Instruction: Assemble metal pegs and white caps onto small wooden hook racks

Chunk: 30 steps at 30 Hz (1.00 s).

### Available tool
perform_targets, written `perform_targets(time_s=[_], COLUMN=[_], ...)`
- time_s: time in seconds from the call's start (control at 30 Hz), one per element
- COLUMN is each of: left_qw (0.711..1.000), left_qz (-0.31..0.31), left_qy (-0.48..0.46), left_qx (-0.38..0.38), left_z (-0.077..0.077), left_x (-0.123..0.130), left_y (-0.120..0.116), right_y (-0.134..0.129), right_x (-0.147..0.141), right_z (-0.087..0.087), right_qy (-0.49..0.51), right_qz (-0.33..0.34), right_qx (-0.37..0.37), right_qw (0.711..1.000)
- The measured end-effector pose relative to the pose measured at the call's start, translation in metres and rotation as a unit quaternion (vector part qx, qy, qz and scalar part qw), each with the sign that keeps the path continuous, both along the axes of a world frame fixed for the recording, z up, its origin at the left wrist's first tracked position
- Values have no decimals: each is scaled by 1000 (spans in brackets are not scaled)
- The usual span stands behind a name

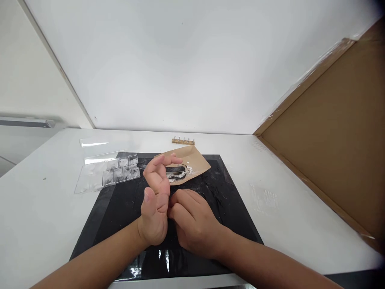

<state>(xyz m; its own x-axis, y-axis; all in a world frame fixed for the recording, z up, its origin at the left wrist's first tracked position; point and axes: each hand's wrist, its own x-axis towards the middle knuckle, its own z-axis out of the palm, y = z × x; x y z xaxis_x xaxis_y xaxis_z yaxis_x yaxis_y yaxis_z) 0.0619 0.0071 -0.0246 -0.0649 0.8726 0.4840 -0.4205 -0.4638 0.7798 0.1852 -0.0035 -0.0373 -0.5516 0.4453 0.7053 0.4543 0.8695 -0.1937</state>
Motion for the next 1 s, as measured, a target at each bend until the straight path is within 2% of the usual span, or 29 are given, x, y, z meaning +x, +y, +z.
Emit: perform_targets(time_s=[0.2,0.4,0.57,0.83,0.9,1.0], left_qw=[1000,999,999,997,995,991], left_qz=[-9,11,27,60,87,127], left_qy=[-6,-32,15,14,25,33], left_qx=[0,8,32,36,34,30], left_z=[-2,0,-3,-2,-1,-4], left_x=[0,-7,-15,-19,-20,-22], left_y=[3,8,13,18,21,27], right_y=[6,13,14,15,16,17], right_x=[1,2,5,10,12,15], right_z=[-1,1,-3,-9,-10,-10], right_qy=[-6,32,80,155,163,149], right_qz=[5,34,59,-16,-12,2], right_qx=[4,-35,-112,-274,-293,-270], right_qw=[1000,998,989,949,942,951])
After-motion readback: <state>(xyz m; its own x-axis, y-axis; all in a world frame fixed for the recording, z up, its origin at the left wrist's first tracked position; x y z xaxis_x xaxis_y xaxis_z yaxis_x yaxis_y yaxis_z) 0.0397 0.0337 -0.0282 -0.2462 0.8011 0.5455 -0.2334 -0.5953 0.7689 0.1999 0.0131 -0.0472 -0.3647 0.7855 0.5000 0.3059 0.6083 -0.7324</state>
